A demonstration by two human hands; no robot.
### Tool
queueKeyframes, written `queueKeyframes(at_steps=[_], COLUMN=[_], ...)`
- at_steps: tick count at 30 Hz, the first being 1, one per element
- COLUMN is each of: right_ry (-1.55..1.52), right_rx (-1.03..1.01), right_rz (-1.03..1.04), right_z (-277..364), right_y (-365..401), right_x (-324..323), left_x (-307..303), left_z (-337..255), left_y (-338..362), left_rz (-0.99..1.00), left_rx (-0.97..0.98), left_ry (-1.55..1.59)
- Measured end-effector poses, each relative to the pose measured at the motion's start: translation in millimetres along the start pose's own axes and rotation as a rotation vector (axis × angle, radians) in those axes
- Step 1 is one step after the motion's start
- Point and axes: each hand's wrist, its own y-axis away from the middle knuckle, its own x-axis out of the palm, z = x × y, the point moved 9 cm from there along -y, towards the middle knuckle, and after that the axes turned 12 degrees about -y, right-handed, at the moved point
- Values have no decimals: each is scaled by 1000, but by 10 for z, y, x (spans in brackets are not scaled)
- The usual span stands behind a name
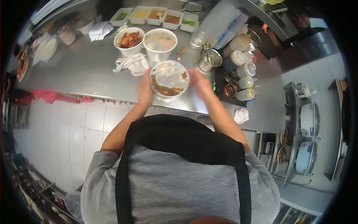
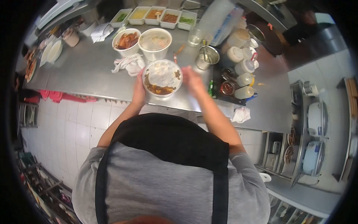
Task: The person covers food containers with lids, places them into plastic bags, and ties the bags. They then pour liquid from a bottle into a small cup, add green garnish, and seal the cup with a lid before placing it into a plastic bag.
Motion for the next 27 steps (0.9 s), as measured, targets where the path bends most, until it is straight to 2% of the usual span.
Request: queueKeyframes(at_steps=[1, 2, 3, 6, 7, 10, 12, 13, 16, 20, 22, 25, 26, 27], right_ry=[-39, 19, 22, -72, -76, -135, -244, -251, -281, -41, 188, 1134, 1091, 1058], right_rx=[-30, -23, -120, -124, -146, -121, -28, -32, 77, 85, 12, -273, -529, -914], right_rz=[-47, 0, -21, -101, -87, -25, 33, -4, 189, 166, 200, 194, 81, -6], right_z=[-151, -221, -196, -136, -46, 73, 202, 292, 79, 62, 181, 1002, 1585, 2051], right_y=[1, 43, 117, 315, 332, 407, 418, 467, 205, 176, 121, -47, 131, 122], right_x=[59, 132, 220, 371, 383, 429, 499, 543, 521, 517, 537, 531, 652, 625], left_x=[86, 177, 192, 387, 451, 439, 452, 489, 478, 377, 269, 38, 7, 10], left_z=[221, 433, 479, 88, -168, -476, -588, -668, -616, -330, -375, -663, -797, -938], left_y=[-25, -53, -112, 51, 116, 200, 273, 304, 310, 312, 317, 346, 363, 390], left_rz=[17, 38, 83, 89, 127, 77, 55, 50, 11, -79, -158, -321, -370, -416], left_rx=[-63, -129, -47, -126, -7, 147, 124, 109, 129, 182, 236, 377, 422, 464], left_ry=[108, 213, 93, 363, 309, 184, 186, 193, 155, -43, -190, -488, -590, -694])
